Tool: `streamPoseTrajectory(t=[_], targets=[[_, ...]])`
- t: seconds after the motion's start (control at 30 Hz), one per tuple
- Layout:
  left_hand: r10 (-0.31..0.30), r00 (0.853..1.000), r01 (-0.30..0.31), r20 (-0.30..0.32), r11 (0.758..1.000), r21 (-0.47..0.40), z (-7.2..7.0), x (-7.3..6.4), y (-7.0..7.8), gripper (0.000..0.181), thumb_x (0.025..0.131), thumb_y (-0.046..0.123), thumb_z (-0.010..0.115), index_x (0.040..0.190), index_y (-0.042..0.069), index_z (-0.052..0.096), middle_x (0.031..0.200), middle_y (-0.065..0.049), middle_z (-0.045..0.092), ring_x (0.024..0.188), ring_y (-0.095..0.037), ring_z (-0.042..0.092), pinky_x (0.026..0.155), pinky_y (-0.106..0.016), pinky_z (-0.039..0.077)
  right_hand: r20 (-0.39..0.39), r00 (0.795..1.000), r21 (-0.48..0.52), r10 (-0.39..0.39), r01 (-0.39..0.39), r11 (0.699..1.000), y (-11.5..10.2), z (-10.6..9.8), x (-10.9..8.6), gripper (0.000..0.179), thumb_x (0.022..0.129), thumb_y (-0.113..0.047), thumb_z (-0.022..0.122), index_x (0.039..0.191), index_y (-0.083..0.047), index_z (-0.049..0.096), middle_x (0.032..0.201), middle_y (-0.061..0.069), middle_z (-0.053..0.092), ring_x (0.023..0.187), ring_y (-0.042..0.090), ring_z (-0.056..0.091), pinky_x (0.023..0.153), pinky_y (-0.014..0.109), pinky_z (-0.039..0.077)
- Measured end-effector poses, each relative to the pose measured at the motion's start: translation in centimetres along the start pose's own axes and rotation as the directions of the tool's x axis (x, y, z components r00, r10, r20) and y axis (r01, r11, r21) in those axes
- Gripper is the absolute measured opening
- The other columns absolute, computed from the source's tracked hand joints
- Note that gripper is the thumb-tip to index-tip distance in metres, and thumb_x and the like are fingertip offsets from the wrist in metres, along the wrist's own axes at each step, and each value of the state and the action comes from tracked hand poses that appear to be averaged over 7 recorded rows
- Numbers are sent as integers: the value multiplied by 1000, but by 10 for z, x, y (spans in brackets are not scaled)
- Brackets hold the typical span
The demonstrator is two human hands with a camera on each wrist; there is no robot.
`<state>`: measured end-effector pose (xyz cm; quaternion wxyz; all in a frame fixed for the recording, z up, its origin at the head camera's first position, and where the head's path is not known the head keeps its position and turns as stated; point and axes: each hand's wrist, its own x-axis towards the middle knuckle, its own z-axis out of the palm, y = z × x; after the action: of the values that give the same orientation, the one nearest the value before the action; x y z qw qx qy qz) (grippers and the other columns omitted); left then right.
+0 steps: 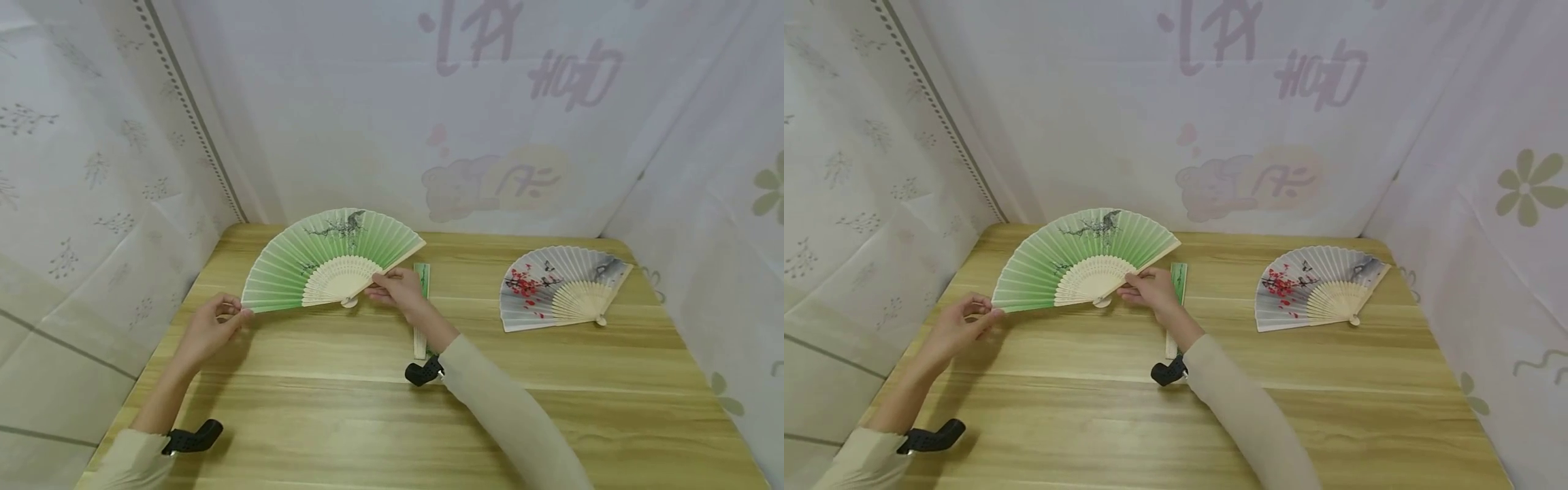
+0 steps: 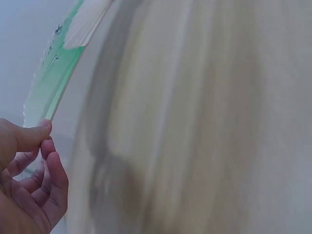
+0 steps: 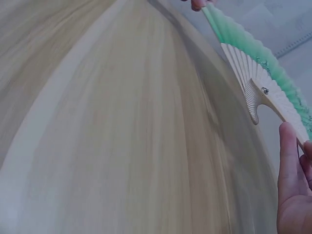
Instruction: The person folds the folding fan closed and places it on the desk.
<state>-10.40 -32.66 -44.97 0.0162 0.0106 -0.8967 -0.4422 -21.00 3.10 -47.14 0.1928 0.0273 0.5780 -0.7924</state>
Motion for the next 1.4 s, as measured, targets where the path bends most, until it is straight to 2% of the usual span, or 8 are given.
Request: streamPoseTrajectory(t=[0.17, 0.3, 0.47, 0.67, 0.87, 0.97, 1.1, 1.4], targets=[[-6, 1000, 10, 29, 991, -132, 18, 22, 21, 31, 102, 16, 67, 114, -7, 51, 109, -25, 59, 70, -21, 63, 58, -30, 55, -57, 997, 6, -50, 50, 999, -7, -29, -8, 16, 100, -4, 66, 105, 9, 60, 98, 25, 71, 81, 25, 75, 78, 34, 59], [-15, 998, 28, 56, 971, -237, 35, 37, 35, 32, 103, 15, 65, 119, -7, 48, 108, -18, 54, 75, -21, 61, 62, -28, 55, -95, 991, 10, -89, 91, 996, -8, -51, -16, 18, 100, -5, 65, 110, 9, 59, 100, 25, 71, 83, 25, 74, 81, 37, 59], [-14, 997, 36, 70, 948, -316, 59, 55, 54, 30, 102, 11, 64, 121, -7, 49, 106, -15, 54, 78, -22, 62, 65, -29, 57, -136, 981, 10, -136, 139, 990, -9, -77, -27, 24, 100, -8, 67, 113, 10, 58, 95, 23, 72, 82, 26, 74, 81, 38, 59], [1, 998, 21, 60, 928, -371, 86, 72, 73, 28, 102, 9, 64, 119, -7, 51, 104, -15, 56, 79, -26, 63, 66, -25, 56, -175, 965, 16, -195, 201, 979, -15, -104, -40, 21, 101, -7, 65, 110, 9, 54, 95, 18, 71, 82, 25, 74, 82, 38, 59], [-12, 998, 35, 54, 898, -439, 103, 80, 92, 32, 101, 11, 65, 124, -6, 51, 112, -17, 57, 79, -22, 61, 67, -24, 55, -187, 947, 6, -262, 267, 964, -20, -122, -50, 22, 101, -7, 65, 111, 9, 55, 98, 16, 71, 85, 26, 74, 83, 38, 58], [-26, 999, 43, 43, 885, -464, 110, 82, 97, 34, 102, 12, 65, 128, -6, 53, 117, -18, 58, 83, -21, 60, 70, -24, 55, -188, 941, 11, -283, 290, 957, -21, -127, -54, 21, 102, -7, 63, 110, 10, 55, 98, 17, 71, 86, 26, 74, 84, 38, 58], [-40, 999, 44, 18, 873, -485, 118, 83, 100, 33, 103, 14, 64, 129, -5, 58, 120, -18, 60, 87, -22, 58, 72, -25, 55, -192, 938, 7, -288, 294, 956, -21, -128, -59, 21, 103, -7, 61, 110, 11, 54, 98, 17, 72, 86, 25, 74, 84, 37, 58], [-74, 997, 45, -32, 841, -539, 126, 85, 102, 28, 102, 13, 66, 124, -2, 62, 111, -11, 62, 92, -31, 59, 71, -25, 55, -205, 931, -33, -301, 300, 953, -21, -128, -66, 23, 103, -8, 61, 111, 13, 54, 98, 17, 71, 86, 25, 74, 82, 36, 58]])
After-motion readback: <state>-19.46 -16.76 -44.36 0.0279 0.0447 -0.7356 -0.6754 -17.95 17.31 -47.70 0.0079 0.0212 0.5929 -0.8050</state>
